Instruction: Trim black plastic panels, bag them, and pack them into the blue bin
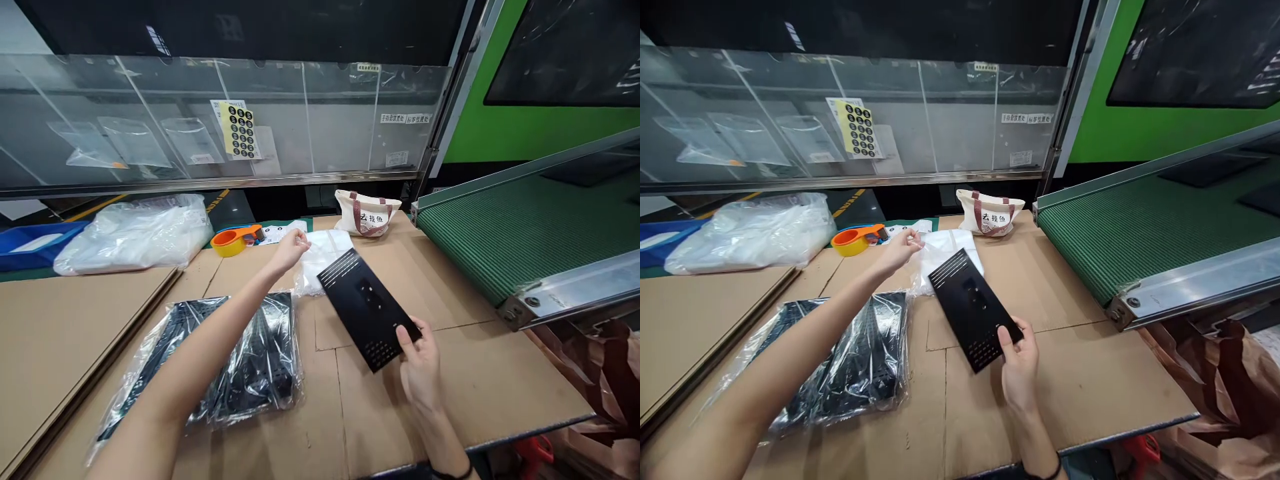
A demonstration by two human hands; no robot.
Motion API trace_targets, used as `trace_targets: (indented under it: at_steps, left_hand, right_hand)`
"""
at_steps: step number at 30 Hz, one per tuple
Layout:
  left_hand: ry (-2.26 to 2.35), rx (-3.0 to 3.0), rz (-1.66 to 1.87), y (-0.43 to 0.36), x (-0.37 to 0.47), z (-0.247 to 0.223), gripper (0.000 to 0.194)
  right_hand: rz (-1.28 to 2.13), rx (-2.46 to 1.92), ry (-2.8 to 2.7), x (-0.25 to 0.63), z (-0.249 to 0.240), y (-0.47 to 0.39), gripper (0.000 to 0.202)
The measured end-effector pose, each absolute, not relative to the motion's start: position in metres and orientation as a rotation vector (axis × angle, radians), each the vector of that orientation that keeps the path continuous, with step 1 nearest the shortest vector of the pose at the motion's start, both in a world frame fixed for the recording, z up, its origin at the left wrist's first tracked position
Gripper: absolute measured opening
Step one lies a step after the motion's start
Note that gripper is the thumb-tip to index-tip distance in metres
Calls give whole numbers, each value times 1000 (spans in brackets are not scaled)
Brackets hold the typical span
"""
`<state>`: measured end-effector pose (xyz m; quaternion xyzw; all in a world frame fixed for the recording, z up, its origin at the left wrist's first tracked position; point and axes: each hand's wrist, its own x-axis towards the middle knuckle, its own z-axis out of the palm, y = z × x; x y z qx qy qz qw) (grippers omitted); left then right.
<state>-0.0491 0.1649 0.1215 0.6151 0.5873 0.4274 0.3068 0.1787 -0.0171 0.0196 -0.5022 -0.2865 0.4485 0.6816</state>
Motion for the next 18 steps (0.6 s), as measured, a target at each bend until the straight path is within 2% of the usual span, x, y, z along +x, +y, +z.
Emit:
trace_targets:
  at_steps: [2,5,9,13,16,18]
  left_hand:
    - [1526,1696,980,153,-49,126,5]
    - [1445,1789,721,135,-45,133,25]
    - [1454,2236,400,112,-35,133,38]
    - [1802,2653,136,90,-20,124,43]
    - [1894,2737,87,77,-5,115,45]
    - [1904,2780,136,71,8,111,47]
  right_hand:
    - [1352,-988,-484,181,21,-25,47]
    - [1632,-881,-272,175,19,-30,48]
    - [1481,-865,37,163,17,-29,51]
    - [1374,-845,17,157,21,-34,51]
    - [1285,-846,-114,151,26,-39,48]
    - [1341,-860,-249,146,28,-42,48]
